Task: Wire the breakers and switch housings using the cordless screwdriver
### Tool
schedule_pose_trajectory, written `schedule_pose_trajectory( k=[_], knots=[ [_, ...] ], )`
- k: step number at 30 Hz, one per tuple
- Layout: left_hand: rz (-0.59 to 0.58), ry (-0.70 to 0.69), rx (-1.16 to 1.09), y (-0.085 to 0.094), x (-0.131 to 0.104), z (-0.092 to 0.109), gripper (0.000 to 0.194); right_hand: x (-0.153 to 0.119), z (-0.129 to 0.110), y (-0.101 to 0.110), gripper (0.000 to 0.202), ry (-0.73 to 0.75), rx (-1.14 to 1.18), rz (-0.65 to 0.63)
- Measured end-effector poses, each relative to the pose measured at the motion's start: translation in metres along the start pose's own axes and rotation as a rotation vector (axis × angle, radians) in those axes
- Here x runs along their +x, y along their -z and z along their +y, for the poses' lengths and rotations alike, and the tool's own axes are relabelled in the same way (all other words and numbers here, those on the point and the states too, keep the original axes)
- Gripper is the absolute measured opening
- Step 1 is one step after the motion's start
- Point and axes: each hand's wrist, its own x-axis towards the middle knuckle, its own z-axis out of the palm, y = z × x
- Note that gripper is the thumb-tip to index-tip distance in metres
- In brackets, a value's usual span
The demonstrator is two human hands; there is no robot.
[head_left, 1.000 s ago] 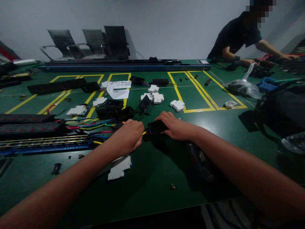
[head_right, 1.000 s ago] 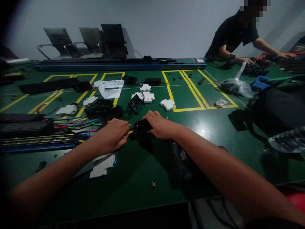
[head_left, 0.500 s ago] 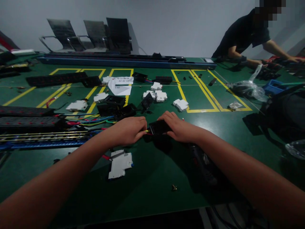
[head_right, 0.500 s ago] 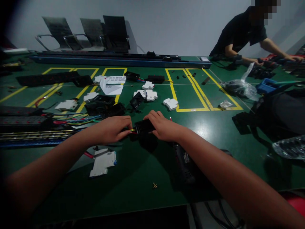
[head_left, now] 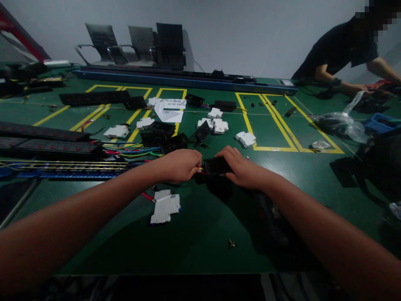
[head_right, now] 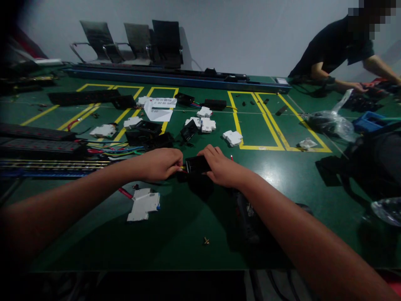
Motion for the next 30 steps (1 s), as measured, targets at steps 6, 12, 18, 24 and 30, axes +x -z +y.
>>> schedule_pose_trajectory(
  k=[6, 12, 18, 24, 30],
  knots=[
    [0.118, -0.058, 0.146, -0.011, -0.005, 0.006, 0.016, -0.001, -0.002, 0.002, 0.053, 0.011, 0.011, 0.011],
    [0.218, -0.106, 0.399, -0.027, -0.004, 0.013, 0.011, -0.002, -0.002, 0.003, 0.048, -0.027, 0.031, 0.007],
    [0.297, -0.013, 0.347, -0.036, -0.006, 0.019, 0.018, -0.001, 0.003, 0.001, 0.049, -0.017, 0.062, 0.024],
    [0.272, 0.017, 0.24, -0.033, -0.001, 0.019, 0.015, 0.001, 0.002, 0.002, 0.049, -0.053, 0.057, 0.017],
    [0.182, 0.053, 0.042, -0.019, 0.008, 0.015, 0.017, 0.003, 0.0, 0.003, 0.048, -0.064, 0.063, -0.005]
  ],
)
